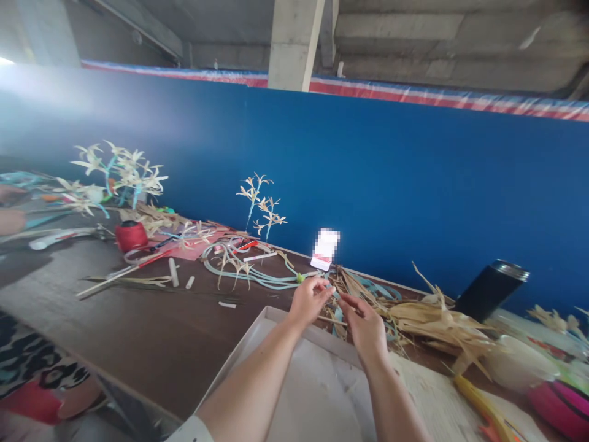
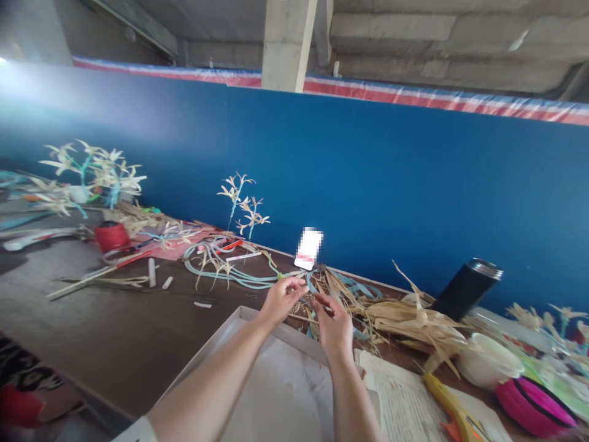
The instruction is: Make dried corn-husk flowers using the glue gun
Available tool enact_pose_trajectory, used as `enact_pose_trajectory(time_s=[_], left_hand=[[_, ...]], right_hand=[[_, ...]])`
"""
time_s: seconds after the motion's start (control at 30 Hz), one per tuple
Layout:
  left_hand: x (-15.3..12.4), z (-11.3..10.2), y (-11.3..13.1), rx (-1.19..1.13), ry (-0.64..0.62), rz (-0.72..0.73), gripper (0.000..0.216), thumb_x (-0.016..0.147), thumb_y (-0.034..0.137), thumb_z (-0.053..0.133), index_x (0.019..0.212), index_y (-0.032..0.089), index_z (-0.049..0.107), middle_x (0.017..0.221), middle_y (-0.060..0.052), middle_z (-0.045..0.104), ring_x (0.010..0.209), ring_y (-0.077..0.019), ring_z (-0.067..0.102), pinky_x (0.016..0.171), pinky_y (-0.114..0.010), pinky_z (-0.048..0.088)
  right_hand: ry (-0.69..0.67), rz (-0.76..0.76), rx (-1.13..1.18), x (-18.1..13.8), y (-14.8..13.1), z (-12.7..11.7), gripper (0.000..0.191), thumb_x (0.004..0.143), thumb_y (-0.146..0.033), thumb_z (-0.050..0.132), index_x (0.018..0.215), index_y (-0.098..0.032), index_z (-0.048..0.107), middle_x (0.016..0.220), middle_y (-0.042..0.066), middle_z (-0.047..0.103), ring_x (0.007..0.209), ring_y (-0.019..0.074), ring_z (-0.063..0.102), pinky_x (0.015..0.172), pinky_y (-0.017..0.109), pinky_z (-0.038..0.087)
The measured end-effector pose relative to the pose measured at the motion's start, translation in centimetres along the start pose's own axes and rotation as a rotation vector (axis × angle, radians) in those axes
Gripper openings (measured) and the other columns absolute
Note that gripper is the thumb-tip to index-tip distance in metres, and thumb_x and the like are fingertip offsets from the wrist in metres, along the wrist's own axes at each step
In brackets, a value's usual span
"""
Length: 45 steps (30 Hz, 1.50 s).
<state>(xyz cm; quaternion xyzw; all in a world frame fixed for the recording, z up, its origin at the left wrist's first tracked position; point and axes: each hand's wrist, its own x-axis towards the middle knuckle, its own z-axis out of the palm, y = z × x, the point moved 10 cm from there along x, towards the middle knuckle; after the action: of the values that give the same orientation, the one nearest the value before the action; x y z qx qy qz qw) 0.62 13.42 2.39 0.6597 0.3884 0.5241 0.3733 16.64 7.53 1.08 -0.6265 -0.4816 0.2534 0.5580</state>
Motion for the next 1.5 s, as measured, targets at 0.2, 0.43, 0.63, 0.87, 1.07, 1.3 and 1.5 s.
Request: enact_pose_trajectory(time_s=[0.2,0.43,0.63,0.87,1.07,1.3,1.5], left_hand=[[-0.4,0.5,0.7,0.005,-0.063,0.006,0.043,0.074,0.047,0.059,0.103,0.015,0.063,0.088,-0.007,0.064,0.077,-0.0172,0.059,0.07,-0.027,0.045],[-0.6,1.3,0.6,-0.03,-0.169,-0.044,0.049,0.072,0.049,0.06,0.108,0.015,0.062,0.092,-0.007,0.064,0.077,-0.0174,0.06,0.07,-0.026,0.046],[-0.6,1.7,0.3,-0.049,-0.207,-0.078,0.05,0.071,0.048,0.062,0.105,0.013,0.063,0.091,-0.009,0.066,0.082,-0.0188,0.061,0.072,-0.027,0.046],[-0.8,1.8,0.4,-0.035,-0.223,-0.094,0.047,0.071,0.049,0.061,0.103,0.014,0.064,0.088,-0.008,0.066,0.081,-0.0188,0.061,0.072,-0.027,0.046],[-0.9,1.8,0.3,0.013,-0.226,-0.083,0.048,0.071,0.053,0.059,0.101,0.016,0.066,0.089,-0.007,0.067,0.082,-0.0201,0.061,0.072,-0.028,0.045],[-0.8,1.8,0.5,-0.033,-0.222,-0.087,0.043,0.072,0.048,0.059,0.1,0.015,0.065,0.089,-0.008,0.068,0.082,-0.0194,0.062,0.072,-0.027,0.046],[-0.7,1.5,0.6,-0.037,-0.188,-0.065,0.037,0.075,0.044,0.057,0.097,0.014,0.065,0.091,-0.008,0.068,0.084,-0.0193,0.062,0.073,-0.028,0.046]], right_hand=[[-0.073,0.045,0.307,-0.4,0.3,0.9,0.05,0.069,-0.042,0.067,0.116,-0.025,0.061,0.077,0.002,0.068,0.058,0.0142,0.057,0.042,0.021,0.037],[-0.133,0.045,0.337,0.1,1.1,1.8,0.034,0.069,-0.043,0.068,0.095,-0.021,0.068,0.081,0.004,0.067,0.076,0.0189,0.061,0.058,0.026,0.049],[-0.098,0.023,0.179,0.6,1.8,1.1,0.034,0.069,-0.048,0.065,0.086,-0.019,0.066,0.068,0.001,0.063,0.058,0.0151,0.056,0.058,0.028,0.047],[-0.092,-0.053,0.039,0.6,1.2,0.9,0.035,0.076,-0.052,0.055,0.084,-0.019,0.062,0.06,0.0,0.057,0.053,0.0157,0.053,0.051,0.026,0.041],[-0.018,-0.056,-0.071,0.4,0.4,0.7,0.029,0.074,-0.048,0.055,0.077,-0.02,0.061,0.06,0.001,0.059,0.051,0.0167,0.053,0.05,0.028,0.039],[0.077,0.035,-0.076,1.0,1.9,-0.5,0.025,0.074,-0.045,0.056,0.074,-0.02,0.063,0.059,0.003,0.061,0.053,0.0189,0.056,0.052,0.031,0.044],[0.018,0.143,0.526,0.4,2.2,0.4,0.034,0.065,-0.042,0.071,0.09,-0.019,0.066,0.086,0.006,0.069,0.079,0.0209,0.066,0.067,0.031,0.053]])
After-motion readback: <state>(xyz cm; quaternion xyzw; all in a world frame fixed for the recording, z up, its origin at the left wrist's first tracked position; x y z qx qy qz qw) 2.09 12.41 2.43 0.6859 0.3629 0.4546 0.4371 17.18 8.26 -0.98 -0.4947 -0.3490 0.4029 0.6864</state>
